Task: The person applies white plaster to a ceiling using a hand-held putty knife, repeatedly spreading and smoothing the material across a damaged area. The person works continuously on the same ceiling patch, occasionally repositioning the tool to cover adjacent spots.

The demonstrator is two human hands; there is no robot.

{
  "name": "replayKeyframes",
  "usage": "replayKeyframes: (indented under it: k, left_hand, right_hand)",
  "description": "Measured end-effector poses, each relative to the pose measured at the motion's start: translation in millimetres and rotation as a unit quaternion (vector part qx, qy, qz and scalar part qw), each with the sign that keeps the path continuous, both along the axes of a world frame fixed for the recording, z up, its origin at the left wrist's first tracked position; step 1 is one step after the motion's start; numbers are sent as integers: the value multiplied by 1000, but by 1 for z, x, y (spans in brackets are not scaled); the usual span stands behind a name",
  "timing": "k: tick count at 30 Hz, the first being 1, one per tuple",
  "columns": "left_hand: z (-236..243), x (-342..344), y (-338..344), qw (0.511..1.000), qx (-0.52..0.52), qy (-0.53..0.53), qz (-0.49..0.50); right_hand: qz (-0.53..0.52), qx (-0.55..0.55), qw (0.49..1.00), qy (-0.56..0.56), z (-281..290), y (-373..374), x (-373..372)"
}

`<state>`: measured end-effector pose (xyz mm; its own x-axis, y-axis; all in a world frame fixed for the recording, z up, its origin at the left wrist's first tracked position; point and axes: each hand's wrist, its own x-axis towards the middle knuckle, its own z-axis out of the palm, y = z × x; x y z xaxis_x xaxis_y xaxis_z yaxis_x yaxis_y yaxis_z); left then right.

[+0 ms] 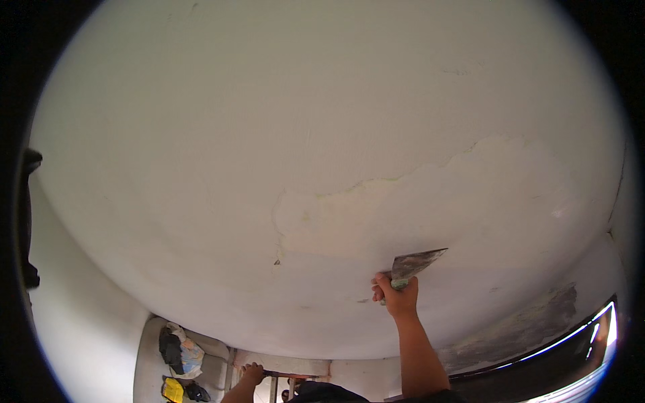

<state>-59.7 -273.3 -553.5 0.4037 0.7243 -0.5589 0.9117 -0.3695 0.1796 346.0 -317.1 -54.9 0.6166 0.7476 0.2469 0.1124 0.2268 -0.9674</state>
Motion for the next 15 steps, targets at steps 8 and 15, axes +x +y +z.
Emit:
replayKeyframes:
  k: [8, 15]
  left_hand:
    - [-11, -7, 0, 1000, 18, -9, -7]
    - [-3, -10, -7, 999, 22, -15, -18]
  right_hand:
    - [0, 3, 1000, -25, 2, -1, -3]
    - [0, 10, 999, -31, 4, 1, -7]
